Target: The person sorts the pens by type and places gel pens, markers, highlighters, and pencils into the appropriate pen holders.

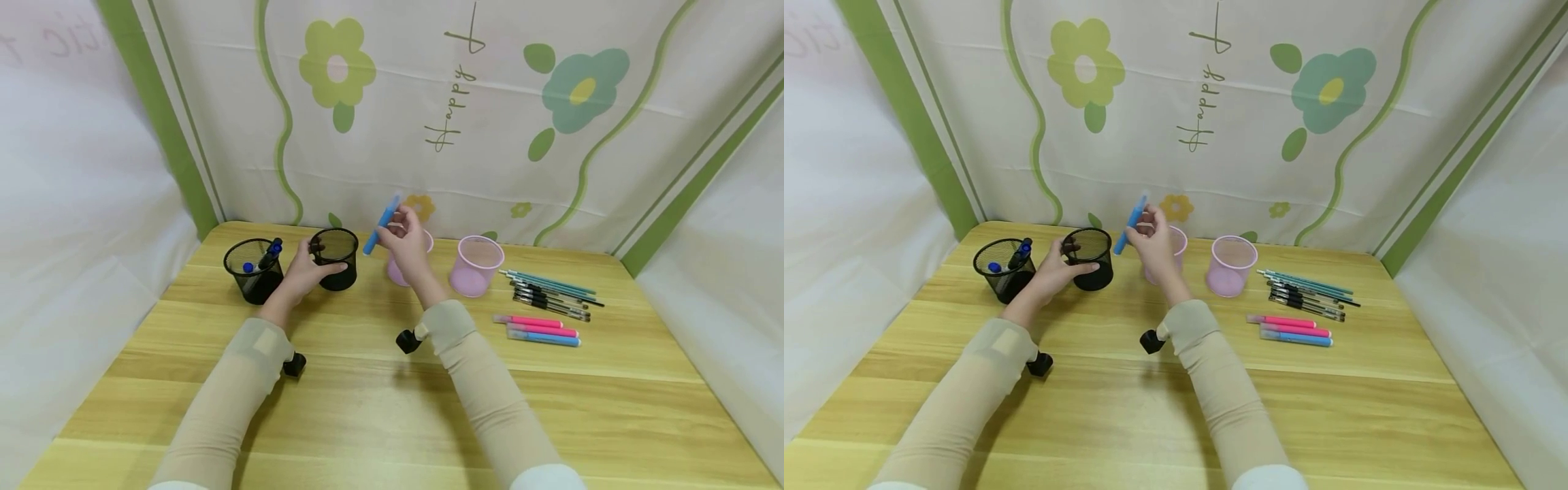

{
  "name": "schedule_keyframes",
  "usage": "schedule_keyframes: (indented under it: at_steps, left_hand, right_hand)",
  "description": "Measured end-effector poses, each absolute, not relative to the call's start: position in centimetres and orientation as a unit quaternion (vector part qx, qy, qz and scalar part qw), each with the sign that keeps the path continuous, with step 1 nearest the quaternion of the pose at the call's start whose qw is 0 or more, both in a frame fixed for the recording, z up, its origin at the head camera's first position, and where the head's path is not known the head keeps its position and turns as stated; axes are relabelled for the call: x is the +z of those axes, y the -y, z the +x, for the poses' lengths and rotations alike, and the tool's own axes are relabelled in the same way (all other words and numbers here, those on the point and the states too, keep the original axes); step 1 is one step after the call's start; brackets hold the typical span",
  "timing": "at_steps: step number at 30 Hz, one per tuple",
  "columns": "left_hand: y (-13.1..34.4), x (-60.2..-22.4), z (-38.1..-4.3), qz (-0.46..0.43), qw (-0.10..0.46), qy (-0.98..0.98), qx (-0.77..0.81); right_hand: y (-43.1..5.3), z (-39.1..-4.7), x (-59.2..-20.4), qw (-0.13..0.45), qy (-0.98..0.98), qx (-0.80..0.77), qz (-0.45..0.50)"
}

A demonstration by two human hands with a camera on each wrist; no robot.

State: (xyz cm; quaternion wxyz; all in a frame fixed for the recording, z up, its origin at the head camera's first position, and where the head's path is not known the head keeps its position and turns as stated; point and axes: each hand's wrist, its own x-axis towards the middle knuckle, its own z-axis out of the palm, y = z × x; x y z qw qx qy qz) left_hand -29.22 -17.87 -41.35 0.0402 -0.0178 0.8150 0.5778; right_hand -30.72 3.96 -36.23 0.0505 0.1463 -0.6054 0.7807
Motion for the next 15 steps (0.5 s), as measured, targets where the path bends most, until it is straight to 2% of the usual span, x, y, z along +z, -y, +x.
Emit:
schedule_keyframes:
  at_steps: [7, 15]
  left_hand:
    - [17.9, -41.2, -29.2, -0.023, 0.039, -0.816, 0.577]
    - [17.8, -41.1, -29.2, -0.021, 0.037, -0.812, 0.582]
  right_hand:
    - [-2.3, -30.6, -36.7, 0.062, 0.552, 0.82, 0.138]
    - [-1.3, -30.6, -37.7, 0.037, 0.628, 0.762, 0.15]
